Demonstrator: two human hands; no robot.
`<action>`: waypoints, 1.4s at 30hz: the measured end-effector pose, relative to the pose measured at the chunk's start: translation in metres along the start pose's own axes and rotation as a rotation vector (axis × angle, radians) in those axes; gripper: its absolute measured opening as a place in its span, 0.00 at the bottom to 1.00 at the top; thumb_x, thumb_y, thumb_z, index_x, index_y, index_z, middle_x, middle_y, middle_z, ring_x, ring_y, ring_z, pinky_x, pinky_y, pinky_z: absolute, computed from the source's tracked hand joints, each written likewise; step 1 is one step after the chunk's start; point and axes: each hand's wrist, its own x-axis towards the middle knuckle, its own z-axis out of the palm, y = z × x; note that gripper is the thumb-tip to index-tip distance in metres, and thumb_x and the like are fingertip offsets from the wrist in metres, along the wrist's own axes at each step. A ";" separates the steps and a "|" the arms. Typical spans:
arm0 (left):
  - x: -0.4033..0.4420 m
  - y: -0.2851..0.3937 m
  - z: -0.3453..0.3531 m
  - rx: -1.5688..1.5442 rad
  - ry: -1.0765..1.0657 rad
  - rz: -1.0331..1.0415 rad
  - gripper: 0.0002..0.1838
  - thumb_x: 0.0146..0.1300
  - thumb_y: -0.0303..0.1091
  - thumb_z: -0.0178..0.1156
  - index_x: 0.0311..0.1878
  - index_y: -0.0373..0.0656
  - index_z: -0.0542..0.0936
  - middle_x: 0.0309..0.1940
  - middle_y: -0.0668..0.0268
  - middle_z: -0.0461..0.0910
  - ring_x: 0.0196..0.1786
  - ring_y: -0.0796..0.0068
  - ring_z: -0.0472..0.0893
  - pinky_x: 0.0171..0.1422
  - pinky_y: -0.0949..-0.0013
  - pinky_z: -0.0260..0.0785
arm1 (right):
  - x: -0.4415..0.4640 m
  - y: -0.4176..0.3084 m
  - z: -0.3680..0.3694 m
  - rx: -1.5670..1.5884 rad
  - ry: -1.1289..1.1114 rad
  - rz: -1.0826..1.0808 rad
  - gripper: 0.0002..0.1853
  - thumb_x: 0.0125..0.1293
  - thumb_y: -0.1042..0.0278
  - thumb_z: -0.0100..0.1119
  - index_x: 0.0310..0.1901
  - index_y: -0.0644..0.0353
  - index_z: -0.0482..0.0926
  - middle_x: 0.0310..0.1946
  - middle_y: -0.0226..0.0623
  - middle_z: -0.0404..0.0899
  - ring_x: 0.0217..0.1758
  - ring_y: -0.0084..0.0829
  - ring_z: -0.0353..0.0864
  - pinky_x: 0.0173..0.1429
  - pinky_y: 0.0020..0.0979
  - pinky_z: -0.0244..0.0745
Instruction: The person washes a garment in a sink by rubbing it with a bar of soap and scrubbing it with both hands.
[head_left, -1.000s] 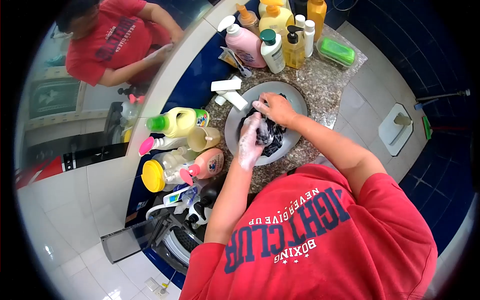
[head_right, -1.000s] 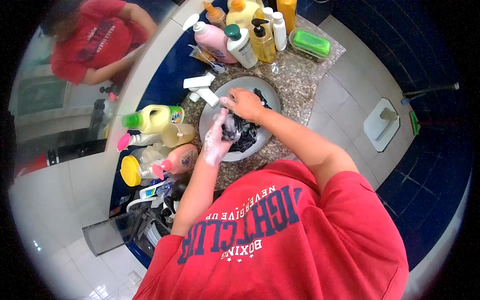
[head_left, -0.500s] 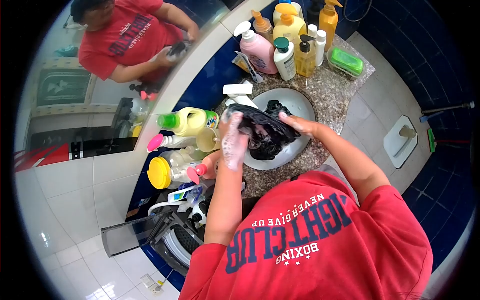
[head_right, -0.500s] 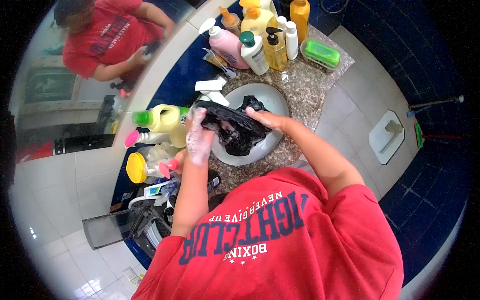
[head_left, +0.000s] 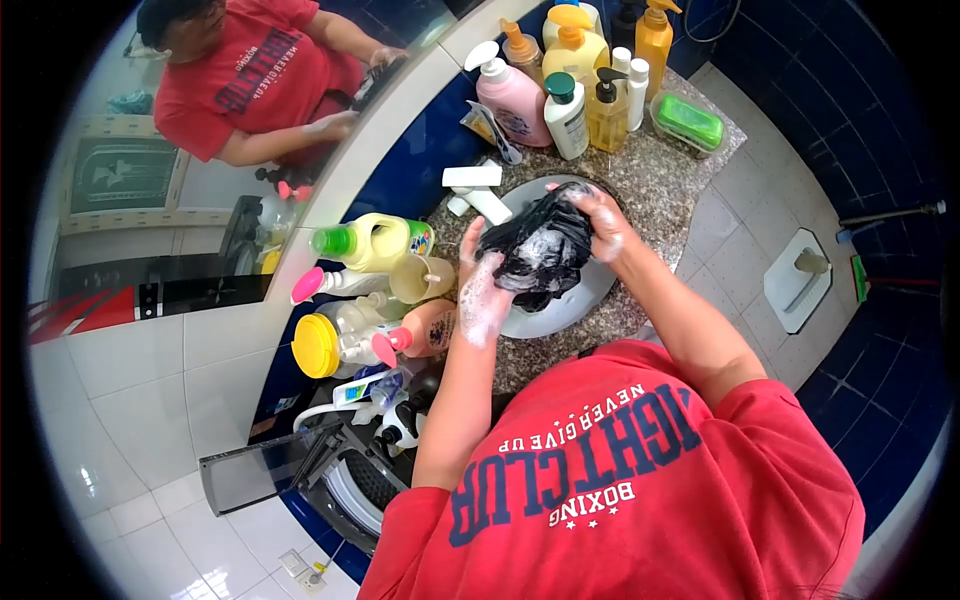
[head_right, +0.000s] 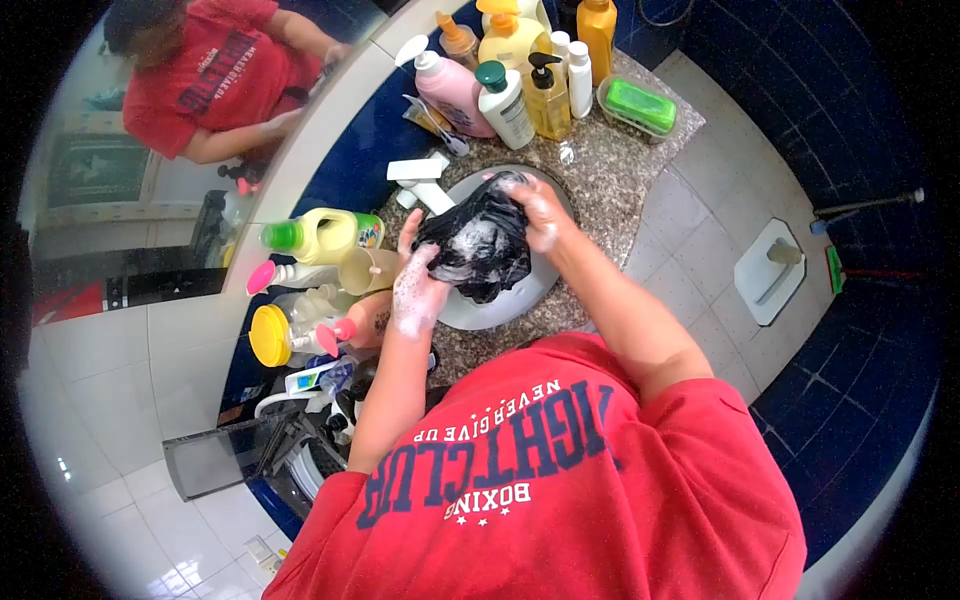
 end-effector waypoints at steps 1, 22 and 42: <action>0.001 -0.003 -0.004 -0.045 0.026 -0.043 0.30 0.58 0.18 0.51 0.65 0.50 0.66 0.56 0.55 0.73 0.59 0.56 0.74 0.63 0.48 0.69 | 0.001 0.009 0.012 -0.168 0.170 -0.127 0.21 0.57 0.73 0.65 0.52 0.65 0.72 0.45 0.38 0.80 0.45 0.34 0.82 0.53 0.35 0.77; 0.072 -0.123 -0.071 -0.843 -0.638 0.266 0.18 0.71 0.49 0.46 0.41 0.44 0.76 0.37 0.63 0.78 0.42 0.64 0.79 0.50 0.57 0.73 | -0.025 0.076 0.056 -1.593 0.030 -0.643 0.15 0.55 0.57 0.65 0.33 0.62 0.76 0.33 0.52 0.80 0.37 0.54 0.80 0.43 0.48 0.74; 0.025 -0.018 -0.040 0.112 0.226 -0.134 0.25 0.60 0.20 0.56 0.60 0.49 0.66 0.45 0.59 0.74 0.41 0.59 0.81 0.41 0.54 0.78 | -0.020 -0.004 -0.008 -0.434 0.054 0.134 0.27 0.55 0.70 0.69 0.57 0.63 0.72 0.46 0.36 0.81 0.48 0.27 0.80 0.55 0.30 0.74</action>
